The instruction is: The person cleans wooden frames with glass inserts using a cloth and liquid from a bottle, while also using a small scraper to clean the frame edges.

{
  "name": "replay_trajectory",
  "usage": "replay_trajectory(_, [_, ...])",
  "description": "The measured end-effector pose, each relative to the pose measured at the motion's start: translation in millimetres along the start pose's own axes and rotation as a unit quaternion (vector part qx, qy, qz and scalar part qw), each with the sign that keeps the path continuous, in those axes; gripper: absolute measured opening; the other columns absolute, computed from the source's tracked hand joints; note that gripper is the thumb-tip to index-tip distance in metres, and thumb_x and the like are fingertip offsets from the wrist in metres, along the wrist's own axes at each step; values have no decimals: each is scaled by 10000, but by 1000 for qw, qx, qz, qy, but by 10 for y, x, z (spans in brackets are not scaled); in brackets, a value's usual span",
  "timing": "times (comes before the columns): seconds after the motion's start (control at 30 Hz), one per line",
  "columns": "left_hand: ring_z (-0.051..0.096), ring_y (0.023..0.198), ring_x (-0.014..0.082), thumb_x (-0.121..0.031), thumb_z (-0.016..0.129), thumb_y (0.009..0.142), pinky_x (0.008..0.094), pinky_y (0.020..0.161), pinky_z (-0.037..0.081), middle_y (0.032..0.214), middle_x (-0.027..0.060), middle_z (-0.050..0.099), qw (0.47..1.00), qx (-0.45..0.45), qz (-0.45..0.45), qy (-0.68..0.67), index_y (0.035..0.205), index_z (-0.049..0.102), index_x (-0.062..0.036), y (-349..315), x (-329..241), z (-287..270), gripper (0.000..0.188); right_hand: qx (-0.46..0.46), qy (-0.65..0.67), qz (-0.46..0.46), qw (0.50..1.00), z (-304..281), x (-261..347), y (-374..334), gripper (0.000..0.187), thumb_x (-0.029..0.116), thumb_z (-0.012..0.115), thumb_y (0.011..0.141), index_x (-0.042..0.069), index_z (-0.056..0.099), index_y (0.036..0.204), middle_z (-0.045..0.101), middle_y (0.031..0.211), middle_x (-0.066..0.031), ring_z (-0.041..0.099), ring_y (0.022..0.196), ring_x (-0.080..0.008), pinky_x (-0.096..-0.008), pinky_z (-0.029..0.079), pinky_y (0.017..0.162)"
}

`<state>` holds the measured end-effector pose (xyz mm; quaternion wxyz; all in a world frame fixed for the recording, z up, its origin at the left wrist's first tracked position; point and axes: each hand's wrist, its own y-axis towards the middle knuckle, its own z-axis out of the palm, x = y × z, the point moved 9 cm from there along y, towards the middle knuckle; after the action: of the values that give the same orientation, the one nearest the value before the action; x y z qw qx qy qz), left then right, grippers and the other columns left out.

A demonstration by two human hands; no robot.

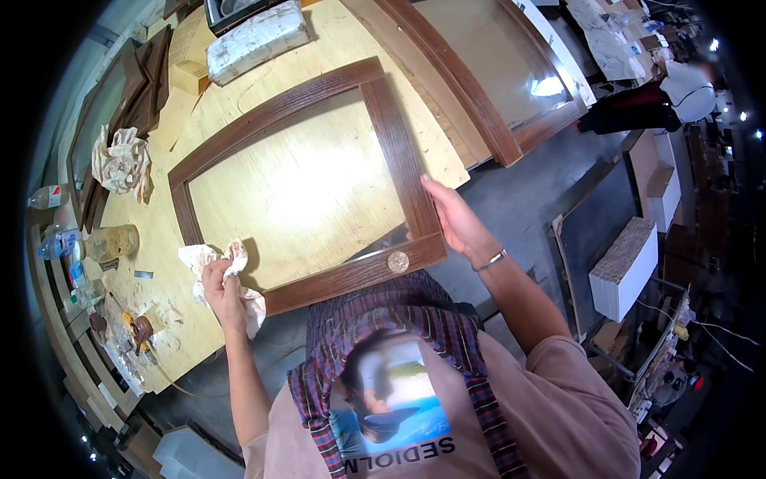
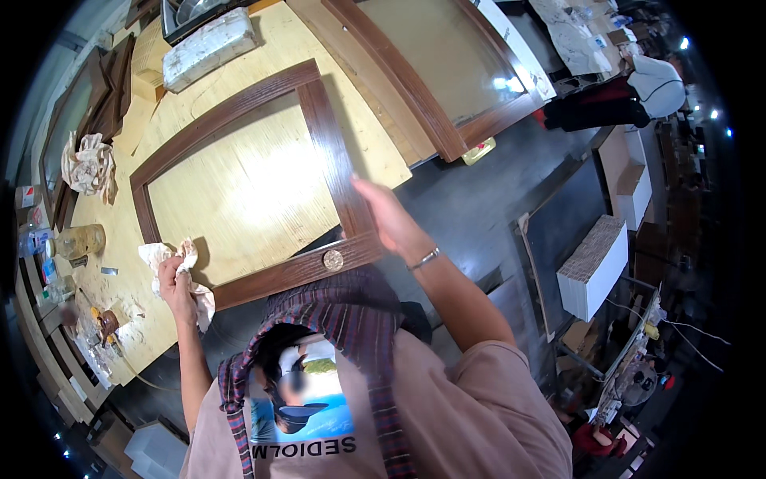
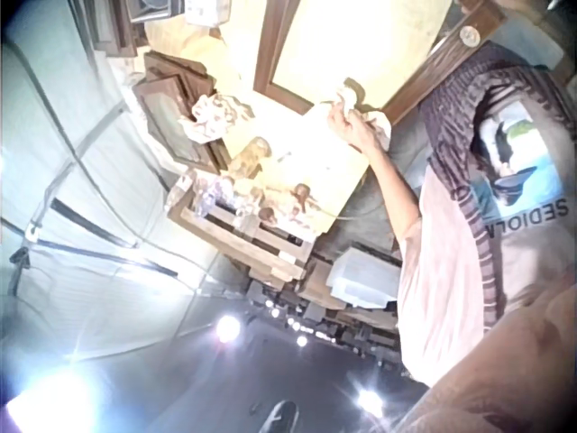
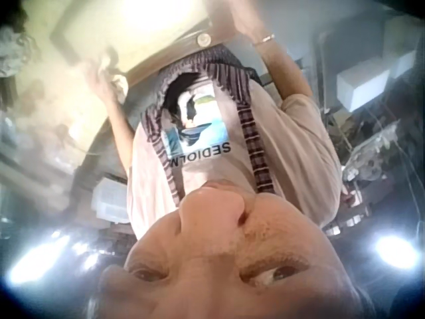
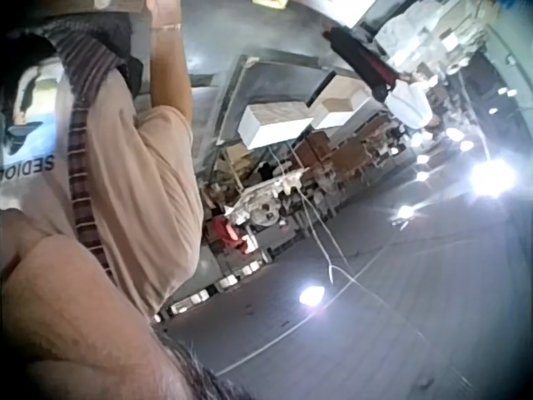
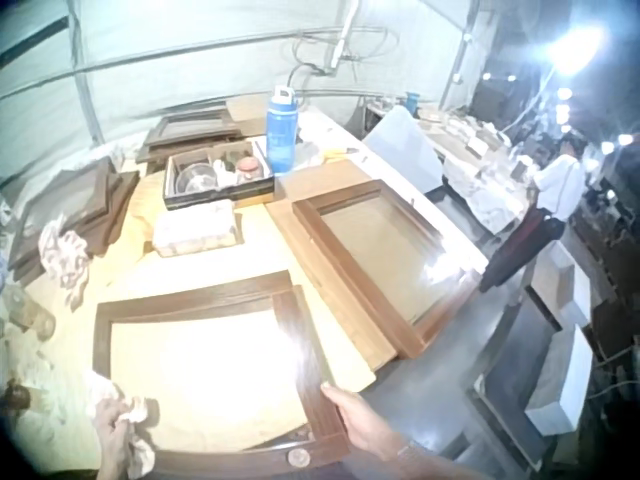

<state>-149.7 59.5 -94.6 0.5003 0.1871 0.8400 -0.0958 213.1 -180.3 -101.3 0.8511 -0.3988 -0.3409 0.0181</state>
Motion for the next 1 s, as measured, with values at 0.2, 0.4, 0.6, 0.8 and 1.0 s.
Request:
replay_trajectory(0.2, [536, 971, 194, 28, 525, 773, 287, 867, 417, 1022, 79, 573, 998, 16, -37, -37, 955, 650, 14, 89, -51, -17, 221, -76, -63, -30, 995, 186, 319, 74, 417, 402, 444, 1011, 9, 556, 1095, 632, 870, -120, 660, 734, -205, -339, 540, 561])
replay_trajectory(0.4, [506, 1246, 283, -7, 532, 798, 431, 1064, 354, 1297, 131, 566, 944, 194, 260, -55, 1213, 610, -67, 143, -1918, 1223, 426, -121, -121, -152, 974, 559, 656, -73, 348, 300, 466, 1010, -25, 587, 1030, 642, 858, -118, 657, 700, -211, -334, 536, 564])
replay_trajectory(0.6, [537, 1207, 231, -98, 581, 691, 467, 1045, 364, 1248, -13, 626, 875, 238, 402, 128, 1164, 667, -143, -273, -1862, 1012, 482, -109, -163, -211, 958, 939, 928, -246, 377, 310, 470, 1019, -46, 582, 966, 599, 759, -96, 644, 567, -188, -280, 523, 477])
replay_trajectory(0.8, [604, 979, 270, 111, 529, 728, 383, 903, 476, 1038, 131, 668, 976, -2, 189, 110, 908, 686, 23, 149, -682, -668, 254, -87, -185, -251, 946, 1137, 1050, -376, 388, 329, 471, 1017, -36, 581, 948, 598, 742, -91, 650, 576, -182, -270, 534, 488])
replay_trajectory(1.0, [550, 919, 240, -113, 701, 638, 378, 819, 394, 1254, 51, 596, 874, 187, 441, 79, 1132, 670, -112, -227, -2469, 933, 495, -60, -195, -279, 938, 1453, 1140, -453, 343, 272, 479, 1008, -32, 595, 902, 629, 733, -95, 633, 558, -168, -278, 508, 504])
